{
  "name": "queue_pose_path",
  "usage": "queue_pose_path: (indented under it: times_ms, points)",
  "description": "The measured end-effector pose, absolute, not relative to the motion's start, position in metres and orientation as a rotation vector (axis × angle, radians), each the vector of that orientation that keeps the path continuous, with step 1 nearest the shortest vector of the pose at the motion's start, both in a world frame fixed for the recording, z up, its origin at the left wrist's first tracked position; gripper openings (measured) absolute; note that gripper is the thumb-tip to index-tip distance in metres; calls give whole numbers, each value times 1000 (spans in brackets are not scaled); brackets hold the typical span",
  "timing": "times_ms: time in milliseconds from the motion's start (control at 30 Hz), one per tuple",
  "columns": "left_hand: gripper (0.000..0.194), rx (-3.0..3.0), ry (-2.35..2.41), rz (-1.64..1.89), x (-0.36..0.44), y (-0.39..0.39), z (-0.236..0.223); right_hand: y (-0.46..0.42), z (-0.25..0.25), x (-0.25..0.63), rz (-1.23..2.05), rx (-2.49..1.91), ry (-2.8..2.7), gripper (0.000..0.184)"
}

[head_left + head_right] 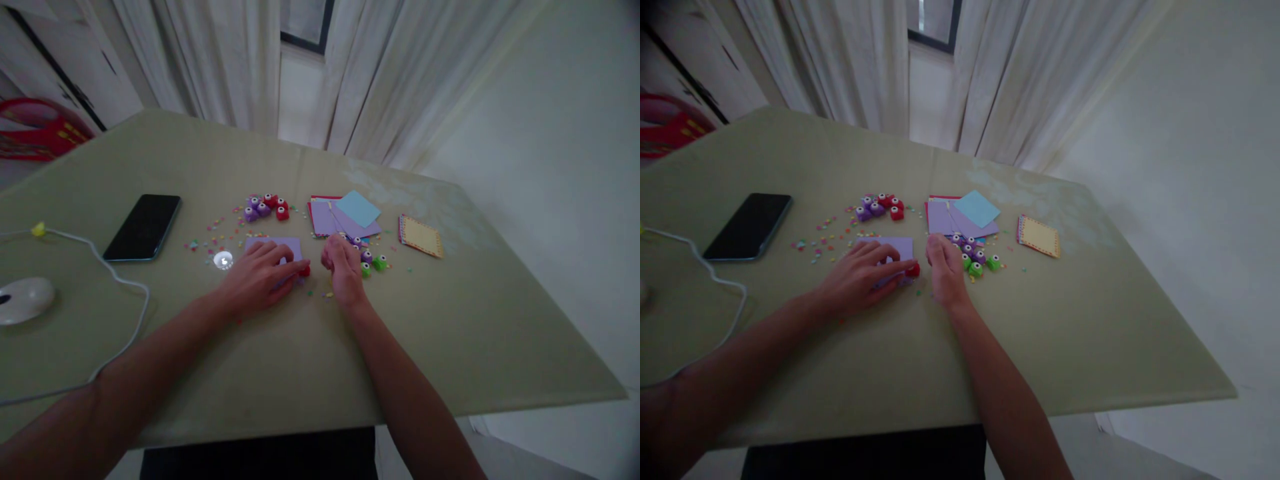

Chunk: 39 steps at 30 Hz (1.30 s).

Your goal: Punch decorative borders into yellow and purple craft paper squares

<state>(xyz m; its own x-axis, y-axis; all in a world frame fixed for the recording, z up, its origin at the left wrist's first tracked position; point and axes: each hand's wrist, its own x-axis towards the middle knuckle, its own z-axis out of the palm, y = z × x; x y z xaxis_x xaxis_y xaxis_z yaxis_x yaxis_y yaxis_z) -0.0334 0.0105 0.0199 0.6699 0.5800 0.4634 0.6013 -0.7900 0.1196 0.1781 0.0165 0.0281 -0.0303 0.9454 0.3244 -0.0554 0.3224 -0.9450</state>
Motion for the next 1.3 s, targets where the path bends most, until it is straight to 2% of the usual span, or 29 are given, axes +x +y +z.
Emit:
queue_pose_path:
  times_ms: [200, 733, 1100, 1300]
  points:
    - [37, -2850, -994, -664, -35, 11, 20, 16, 29, 153, 1136, -900, -1308, 62]
    - [47, -2995, -1272, -568, -35, 14, 23, 16, 23, 139, 1096, -914, -1362, 64]
    - [47, -3050, -1403, -580, -32, 14, 21, 16, 20, 139, 1028, -969, -1429, 61]
    - [47, -3032, -1350, -700, -33, 15, 16, 15, 23, 137, 1032, -974, -1373, 62]
